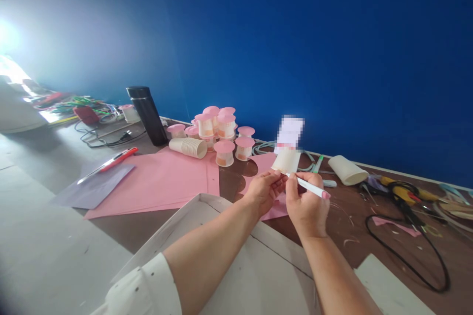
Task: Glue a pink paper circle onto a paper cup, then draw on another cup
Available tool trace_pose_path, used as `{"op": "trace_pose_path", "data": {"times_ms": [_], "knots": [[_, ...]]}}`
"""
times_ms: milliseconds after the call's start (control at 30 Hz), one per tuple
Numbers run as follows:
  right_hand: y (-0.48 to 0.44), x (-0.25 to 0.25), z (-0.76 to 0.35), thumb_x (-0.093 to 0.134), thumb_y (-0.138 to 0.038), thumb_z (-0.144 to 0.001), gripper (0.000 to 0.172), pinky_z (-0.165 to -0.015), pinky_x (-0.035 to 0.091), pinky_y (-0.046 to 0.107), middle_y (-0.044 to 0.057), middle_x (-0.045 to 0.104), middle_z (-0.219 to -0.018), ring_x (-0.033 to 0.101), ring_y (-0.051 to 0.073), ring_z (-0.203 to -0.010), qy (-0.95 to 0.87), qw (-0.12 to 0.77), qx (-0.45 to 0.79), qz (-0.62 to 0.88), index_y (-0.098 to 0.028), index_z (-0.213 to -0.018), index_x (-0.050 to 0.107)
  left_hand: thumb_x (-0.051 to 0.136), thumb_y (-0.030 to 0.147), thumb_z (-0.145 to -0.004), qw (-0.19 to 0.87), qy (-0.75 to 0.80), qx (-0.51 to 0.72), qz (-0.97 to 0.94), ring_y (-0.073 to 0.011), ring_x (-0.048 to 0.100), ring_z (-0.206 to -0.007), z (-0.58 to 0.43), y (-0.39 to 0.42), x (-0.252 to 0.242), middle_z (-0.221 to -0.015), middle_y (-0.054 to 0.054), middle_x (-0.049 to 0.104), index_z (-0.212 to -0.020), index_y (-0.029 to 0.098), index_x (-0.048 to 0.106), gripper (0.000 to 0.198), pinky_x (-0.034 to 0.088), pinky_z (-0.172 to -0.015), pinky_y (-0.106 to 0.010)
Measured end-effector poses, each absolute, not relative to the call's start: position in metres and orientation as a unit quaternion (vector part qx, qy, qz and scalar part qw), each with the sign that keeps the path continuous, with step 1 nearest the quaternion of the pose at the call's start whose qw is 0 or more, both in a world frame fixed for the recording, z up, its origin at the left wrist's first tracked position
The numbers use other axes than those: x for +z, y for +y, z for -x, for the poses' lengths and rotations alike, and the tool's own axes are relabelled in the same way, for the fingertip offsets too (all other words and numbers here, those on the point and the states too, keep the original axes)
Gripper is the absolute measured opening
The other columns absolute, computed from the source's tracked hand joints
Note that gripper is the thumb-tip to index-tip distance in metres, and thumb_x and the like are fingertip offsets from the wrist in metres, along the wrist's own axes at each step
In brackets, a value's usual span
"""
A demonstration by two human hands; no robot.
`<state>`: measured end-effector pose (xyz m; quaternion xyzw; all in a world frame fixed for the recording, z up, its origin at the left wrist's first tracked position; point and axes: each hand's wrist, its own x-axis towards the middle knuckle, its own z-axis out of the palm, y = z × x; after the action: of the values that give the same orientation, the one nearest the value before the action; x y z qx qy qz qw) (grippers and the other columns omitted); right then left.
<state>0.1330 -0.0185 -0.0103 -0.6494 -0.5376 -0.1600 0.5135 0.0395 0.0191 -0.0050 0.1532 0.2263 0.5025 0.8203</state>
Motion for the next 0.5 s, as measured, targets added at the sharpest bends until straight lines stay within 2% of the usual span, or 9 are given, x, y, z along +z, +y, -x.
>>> {"op": "trace_pose_path", "data": {"times_ms": [100,233,367,500], "knots": [[-0.019,-0.009,-0.131,0.055,-0.041,-0.082,0.027,-0.059,0.046,0.028,0.008,0.063,-0.077,0.059,0.017,-0.066,-0.521,0.566,-0.126,0.626,-0.015,-0.086,0.059,0.055,0.009,-0.082,0.831,0.211,0.497,-0.136,-0.0101,0.061,-0.063,-0.038,0.02,-0.007,-0.068,-0.007,0.062,-0.073,0.008,0.062,0.012,0.051,-0.069,-0.021],[-0.019,-0.003,-0.128,0.048,-0.046,-0.087,0.038,-0.056,0.045,0.027,0.006,0.064,-0.078,0.055,0.012,-0.055,-0.473,0.606,-0.051,0.637,-0.015,-0.105,0.06,0.057,0.01,-0.081,0.836,0.205,0.498,-0.109,-0.0096,0.062,-0.065,-0.036,0.021,-0.006,-0.071,-0.007,0.062,-0.078,0.007,0.063,0.007,0.052,-0.071,-0.019],[-0.013,-0.006,-0.137,0.048,-0.046,-0.086,0.039,-0.052,0.045,0.025,0.003,0.064,-0.076,0.054,0.011,-0.049,-0.412,0.618,0.023,0.67,-0.016,-0.108,0.062,0.057,0.011,-0.081,0.836,0.214,0.496,-0.093,-0.0092,0.062,-0.066,-0.033,0.02,-0.001,-0.072,-0.007,0.062,-0.078,0.007,0.062,0.007,0.052,-0.071,-0.018],[-0.004,-0.025,-0.154,0.054,-0.049,-0.081,0.045,-0.041,0.043,0.023,0.004,0.068,-0.078,0.055,0.012,-0.047,-0.367,0.627,0.065,0.685,-0.017,-0.111,0.061,0.058,0.011,-0.081,0.843,0.199,0.492,-0.088,-0.0096,0.062,-0.067,-0.033,0.019,0.0,-0.071,-0.006,0.062,-0.076,0.008,0.062,0.007,0.053,-0.071,-0.019]]}}
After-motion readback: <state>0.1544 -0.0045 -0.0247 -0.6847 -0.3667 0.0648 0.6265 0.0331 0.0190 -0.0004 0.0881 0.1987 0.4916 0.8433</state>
